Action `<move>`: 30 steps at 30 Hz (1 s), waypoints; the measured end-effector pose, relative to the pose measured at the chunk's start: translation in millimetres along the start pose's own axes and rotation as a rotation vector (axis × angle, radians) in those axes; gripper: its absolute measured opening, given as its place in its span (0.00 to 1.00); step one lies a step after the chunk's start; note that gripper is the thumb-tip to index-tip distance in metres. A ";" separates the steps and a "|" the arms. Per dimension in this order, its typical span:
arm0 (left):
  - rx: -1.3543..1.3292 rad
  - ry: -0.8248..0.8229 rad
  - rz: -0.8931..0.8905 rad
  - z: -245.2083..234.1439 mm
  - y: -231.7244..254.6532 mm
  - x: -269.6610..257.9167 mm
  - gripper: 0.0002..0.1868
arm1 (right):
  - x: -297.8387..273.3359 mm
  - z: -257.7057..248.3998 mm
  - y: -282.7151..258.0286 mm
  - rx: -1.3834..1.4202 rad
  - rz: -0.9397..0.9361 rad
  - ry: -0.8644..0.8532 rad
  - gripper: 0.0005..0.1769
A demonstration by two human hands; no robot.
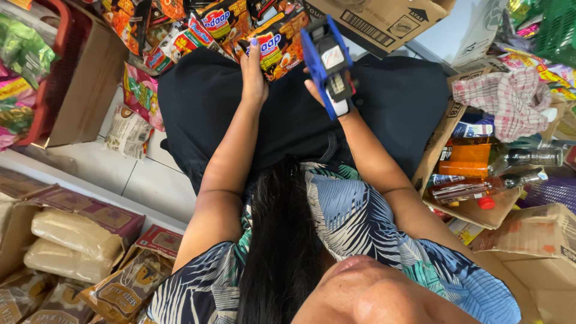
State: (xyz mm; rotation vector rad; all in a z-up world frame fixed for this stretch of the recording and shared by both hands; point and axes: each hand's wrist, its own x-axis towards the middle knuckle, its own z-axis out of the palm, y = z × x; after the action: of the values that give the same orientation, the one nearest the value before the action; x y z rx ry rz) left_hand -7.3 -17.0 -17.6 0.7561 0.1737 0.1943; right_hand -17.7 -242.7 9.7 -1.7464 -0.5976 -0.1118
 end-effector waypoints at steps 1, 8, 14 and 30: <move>0.005 0.009 0.026 -2.8 -3.3 -0.2 0.26 | 0.3 3.7 -2.0 0.001 0.002 -0.002 0.26; -0.118 0.127 0.052 -31.7 19.4 16.0 0.35 | 11.9 -7.2 -17.7 0.046 0.194 -0.381 0.15; -0.433 0.223 0.212 -15.7 92.5 17.4 0.35 | 21.7 -13.1 -26.2 -0.093 0.177 -0.395 0.18; 0.984 0.034 0.199 14.5 21.2 150.7 0.21 | 3.1 -22.9 30.9 0.174 0.151 0.112 0.21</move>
State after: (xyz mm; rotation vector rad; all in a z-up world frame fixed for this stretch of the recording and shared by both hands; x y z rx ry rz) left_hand 139.5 24.1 -5.5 1.7534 0.2261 0.3145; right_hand 4.2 -267.4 -10.3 -1.5991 -0.3814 -0.0503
